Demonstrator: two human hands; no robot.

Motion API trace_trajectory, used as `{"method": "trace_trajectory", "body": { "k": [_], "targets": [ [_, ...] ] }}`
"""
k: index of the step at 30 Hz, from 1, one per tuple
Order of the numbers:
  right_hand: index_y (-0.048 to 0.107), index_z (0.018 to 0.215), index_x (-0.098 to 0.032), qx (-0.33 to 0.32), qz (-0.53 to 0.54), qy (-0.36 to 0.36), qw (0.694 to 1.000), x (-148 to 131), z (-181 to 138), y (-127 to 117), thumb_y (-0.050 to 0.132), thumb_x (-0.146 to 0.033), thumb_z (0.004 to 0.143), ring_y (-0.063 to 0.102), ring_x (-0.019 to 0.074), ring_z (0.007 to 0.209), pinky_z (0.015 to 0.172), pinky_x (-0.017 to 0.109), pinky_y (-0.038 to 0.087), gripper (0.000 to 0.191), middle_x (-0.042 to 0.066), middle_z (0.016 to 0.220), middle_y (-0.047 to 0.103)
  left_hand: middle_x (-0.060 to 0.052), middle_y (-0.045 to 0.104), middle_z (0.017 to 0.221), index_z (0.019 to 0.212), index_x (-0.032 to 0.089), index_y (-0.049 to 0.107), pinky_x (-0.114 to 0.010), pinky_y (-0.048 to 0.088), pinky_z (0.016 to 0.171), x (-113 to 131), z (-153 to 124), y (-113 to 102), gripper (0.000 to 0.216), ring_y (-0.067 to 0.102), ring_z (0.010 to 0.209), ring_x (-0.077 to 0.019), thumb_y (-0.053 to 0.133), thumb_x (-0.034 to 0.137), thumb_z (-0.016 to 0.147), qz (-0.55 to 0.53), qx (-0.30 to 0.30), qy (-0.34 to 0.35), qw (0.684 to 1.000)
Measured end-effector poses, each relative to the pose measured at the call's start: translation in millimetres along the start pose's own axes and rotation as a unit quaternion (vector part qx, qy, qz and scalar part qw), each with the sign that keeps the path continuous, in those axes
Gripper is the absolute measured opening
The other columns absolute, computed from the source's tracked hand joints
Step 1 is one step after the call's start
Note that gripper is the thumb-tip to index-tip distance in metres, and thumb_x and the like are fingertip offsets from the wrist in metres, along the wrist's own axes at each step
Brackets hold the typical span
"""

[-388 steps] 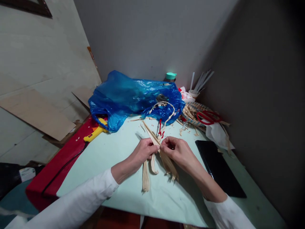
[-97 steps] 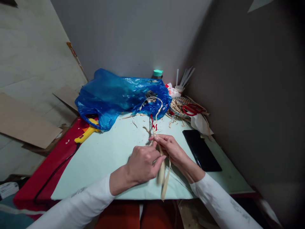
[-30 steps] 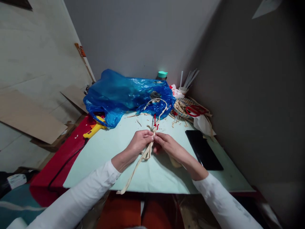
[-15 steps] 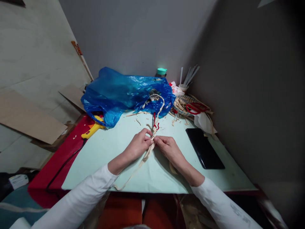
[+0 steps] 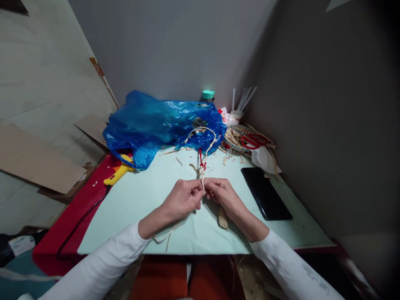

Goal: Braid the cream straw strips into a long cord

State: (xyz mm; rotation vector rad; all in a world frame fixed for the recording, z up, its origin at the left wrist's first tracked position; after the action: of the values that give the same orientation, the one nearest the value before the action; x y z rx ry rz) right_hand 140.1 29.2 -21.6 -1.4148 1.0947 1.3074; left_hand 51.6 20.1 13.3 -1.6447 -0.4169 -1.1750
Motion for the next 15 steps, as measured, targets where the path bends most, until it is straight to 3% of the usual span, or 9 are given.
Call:
{"method": "trace_trajectory", "body": {
  "k": [6, 9, 12, 13, 15],
  "targets": [
    [0.065, 0.072, -0.014, -0.019, 0.072, 0.03, 0.997, -1, -2, 4, 0.058, -0.041, 0.083, 0.027, 0.0073, 0.046, 0.045, 0.024, 0.015, 0.029, -0.004, 0.051, 0.043, 0.0, 0.062, 0.056, 0.061, 0.018, 0.059, -0.024, 0.037, 0.058, 13, -1, 5, 0.028, 0.054, 0.051, -0.0125, 0.052, 0.025, 0.087, 0.074, -0.025, 0.053, 0.996],
    [0.062, 0.066, -0.014, -0.022, 0.078, 0.021, 0.996, -1, -1, 5, 0.058, -0.04, 0.083, 0.028, 0.0071, 0.046, 0.046, 0.024, 0.018, 0.031, -0.003, 0.055, 0.048, 0.001, 0.053, 0.048, 0.054, 0.017, 0.058, -0.024, 0.033, 0.052, -1, 3, -20, 0.039, 0.048, 0.048, -0.0117, 0.053, 0.036, 0.088, 0.024, 0.067, -0.005, 0.997],
    [0.059, 0.066, -0.015, -0.016, 0.078, 0.019, 0.997, 3, -1, 5, 0.057, -0.042, 0.085, 0.029, 0.0074, 0.048, 0.046, 0.023, 0.019, 0.034, -0.001, 0.058, 0.049, 0.002, 0.055, 0.056, 0.065, 0.017, 0.059, -0.023, 0.037, 0.055, -21, 5, -39, 0.029, 0.051, 0.053, -0.0117, 0.053, 0.036, 0.087, -0.085, 0.155, -0.047, 0.983],
    [0.057, 0.065, -0.016, -0.021, 0.082, 0.017, 0.996, 4, 0, 7, 0.057, -0.043, 0.086, 0.029, 0.0075, 0.048, 0.046, 0.023, 0.02, 0.034, -0.002, 0.058, 0.049, 0.001, 0.059, 0.063, 0.072, 0.016, 0.059, -0.023, 0.039, 0.058, -26, 8, -35, 0.022, 0.054, 0.057, -0.0118, 0.055, 0.034, 0.085, -0.135, 0.146, -0.049, 0.979],
    [0.052, 0.064, -0.017, -0.04, 0.103, 0.012, 0.994, 5, -1, 12, 0.055, -0.046, 0.087, 0.032, 0.008, 0.049, 0.047, 0.022, 0.023, 0.036, -0.002, 0.058, 0.048, -0.002, 0.063, 0.075, 0.082, 0.015, 0.059, -0.022, 0.042, 0.061, -30, 16, -15, 0.016, 0.056, 0.063, -0.0117, 0.058, 0.031, 0.083, -0.237, 0.07, -0.052, 0.968]
  ]
}}
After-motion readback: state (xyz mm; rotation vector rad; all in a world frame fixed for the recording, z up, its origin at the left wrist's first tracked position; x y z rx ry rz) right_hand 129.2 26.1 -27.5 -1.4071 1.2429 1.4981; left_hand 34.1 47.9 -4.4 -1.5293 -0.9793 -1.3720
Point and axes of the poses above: each hand's wrist, its own z-axis towards the middle knuckle, its own y-axis out of the palm, x = y × z, the point moved 10 cm from there along z, towards the middle knuckle
